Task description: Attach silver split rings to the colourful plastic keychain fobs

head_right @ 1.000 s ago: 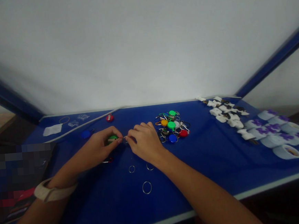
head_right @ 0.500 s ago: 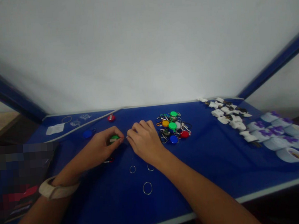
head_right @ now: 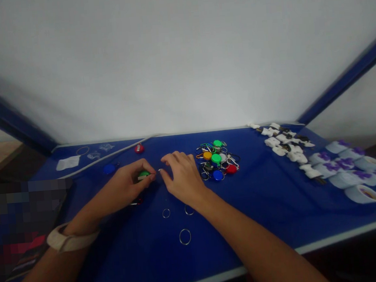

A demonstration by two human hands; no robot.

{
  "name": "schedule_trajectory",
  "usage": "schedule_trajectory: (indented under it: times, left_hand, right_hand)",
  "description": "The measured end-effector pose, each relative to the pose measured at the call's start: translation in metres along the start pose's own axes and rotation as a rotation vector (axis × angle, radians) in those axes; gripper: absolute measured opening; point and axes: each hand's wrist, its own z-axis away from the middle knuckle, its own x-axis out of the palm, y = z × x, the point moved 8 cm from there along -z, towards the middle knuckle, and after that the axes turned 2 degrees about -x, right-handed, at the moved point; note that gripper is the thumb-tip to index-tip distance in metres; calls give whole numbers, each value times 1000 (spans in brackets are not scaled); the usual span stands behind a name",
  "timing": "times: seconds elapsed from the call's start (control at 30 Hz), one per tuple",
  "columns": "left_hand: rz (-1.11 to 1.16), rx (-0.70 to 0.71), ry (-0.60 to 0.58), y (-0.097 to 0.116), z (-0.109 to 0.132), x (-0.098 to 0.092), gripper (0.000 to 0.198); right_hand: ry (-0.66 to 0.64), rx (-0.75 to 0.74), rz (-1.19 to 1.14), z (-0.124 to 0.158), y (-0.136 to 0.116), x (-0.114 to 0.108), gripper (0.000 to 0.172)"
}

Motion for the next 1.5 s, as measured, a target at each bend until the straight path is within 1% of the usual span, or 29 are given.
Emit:
schedule_trajectory:
  times: [0.03, 0.1, 0.17, 0.23, 0.33, 0.4, 0.57, 0.73, 0.83, 0.97, 1.07, 1.2, 1.33, 1.4, 1.5]
  left_hand:
    - [-5, -3, 8, -1, 0, 0, 11]
    - [-9, -3, 19, -1, 0, -1, 11]
    - [-6, -3, 20, -1, 0, -1, 12]
    - [-2, -12, 10, 0, 0, -1, 13]
    - [6, -25, -17, 1, 1, 1, 14]
    - [18, -31, -22, 1, 2, 1, 15]
    - [65, -29, -28, -1, 3, 3, 17]
    - [81, -41, -43, 2, 3, 6, 15]
    - [55, -13, -40, 7, 3, 8, 11]
    - [48, 17, -43, 10, 3, 11, 11]
    - [46, 5, -42, 8, 3, 11, 12]
    - [22, -28, -14, 7, 3, 7, 12]
    - [6, -20, -2, 10, 3, 5, 12]
    - [2, 1, -1, 11, 3, 6, 11]
    - [5, 22, 23, 13, 3, 4, 12]
  right_hand:
    - [-12, -30, 19, 0, -2, 1, 9]
    - [-27, -72, 67, 1, -6, 1, 4]
    - [-11, -72, 74, 1, -6, 0, 8]
    - [28, -17, -25, 0, -1, -3, 12]
    - [90, 117, -286, -2, 10, -4, 15]
    - [132, 200, -409, -1, 17, -3, 15]
    - [210, 335, -549, 3, 25, 0, 15]
    - [206, 427, -643, 6, 31, 8, 14]
    - [185, 471, -719, 7, 35, 16, 16]
    - [147, 509, -789, 8, 37, 24, 19]
    - [155, 532, -821, 8, 37, 25, 20]
    - [228, 535, -849, 6, 40, 15, 20]
    - [316, 532, -795, 4, 47, 0, 18]
    - [318, 527, -786, 3, 49, -2, 19]
    - [288, 496, -825, 2, 46, 2, 22]
